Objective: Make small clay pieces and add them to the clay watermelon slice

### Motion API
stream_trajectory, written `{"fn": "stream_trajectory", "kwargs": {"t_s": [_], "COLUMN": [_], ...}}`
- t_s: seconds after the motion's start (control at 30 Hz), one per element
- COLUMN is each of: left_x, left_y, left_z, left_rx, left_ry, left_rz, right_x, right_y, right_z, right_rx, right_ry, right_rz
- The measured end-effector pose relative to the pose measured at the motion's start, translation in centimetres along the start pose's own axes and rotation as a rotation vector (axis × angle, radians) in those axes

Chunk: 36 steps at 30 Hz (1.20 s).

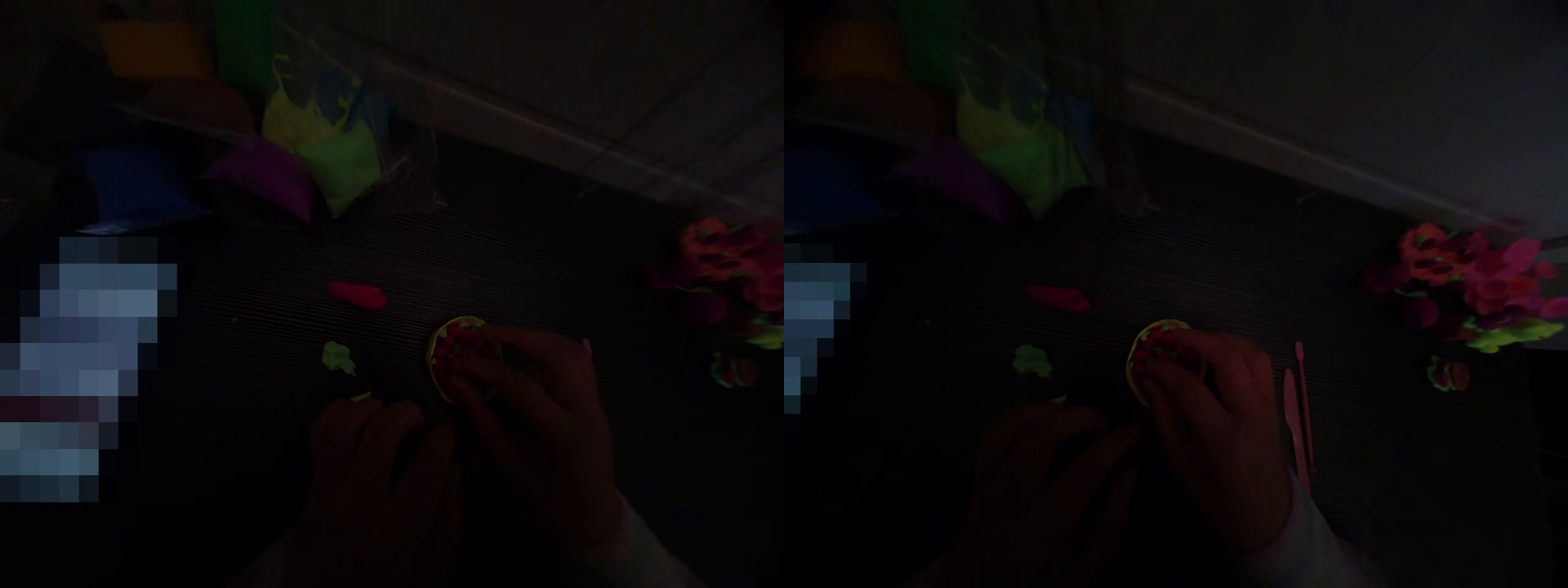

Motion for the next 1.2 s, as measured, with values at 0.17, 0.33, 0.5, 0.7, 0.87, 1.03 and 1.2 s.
{"fn": "stream_trajectory", "kwargs": {"t_s": [0.17, 0.33, 0.5, 0.7, 0.87, 1.03, 1.2], "left_x": [-0.04, -0.10, -0.02, 0.01, 0.10, 0.06, -0.04], "left_y": [-0.12, -0.05, 0.04, -0.05, 0.08, 0.08, 0.02], "left_z": [0.12, 0.27, 0.31, 0.17, 0.42, 0.37, 0.25], "left_rx": [0.008, -0.003, 0.005, 0.012, 0.005, 0.008, 0.007], "left_ry": [-0.012, 0.019, 0.024, 0.014, 0.031, 0.040, 0.017], "left_rz": [0.029, -0.002, 0.006, 0.005, -0.002, -0.011, -0.003], "right_x": [0.01, 0.05, 0.36, 0.59, 0.48, 0.34, 0.41], "right_y": [0.23, 0.24, 0.14, 0.15, 0.05, -0.06, -0.05], "right_z": [-0.18, -0.04, -0.11, -0.25, -0.33, -0.33, -0.35], "right_rx": [-0.064, -0.012, 0.065, 0.097, 0.124, 0.127, 0.132], "right_ry": [-0.038, -0.045, -0.042, -0.021, -0.031, -0.031, -0.027], "right_rz": [0.054, 0.008, -0.040, -0.034, -0.029, -0.036, -0.038]}}
Point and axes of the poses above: each hand's wrist, its own x-axis towards the middle knuckle, its own z-axis out of the back of the hand, y = z × x, the point moved 1 cm from there along x, towards the middle knuckle, and after that the axes turned 2 degrees about -y, right-handed, at the moved point
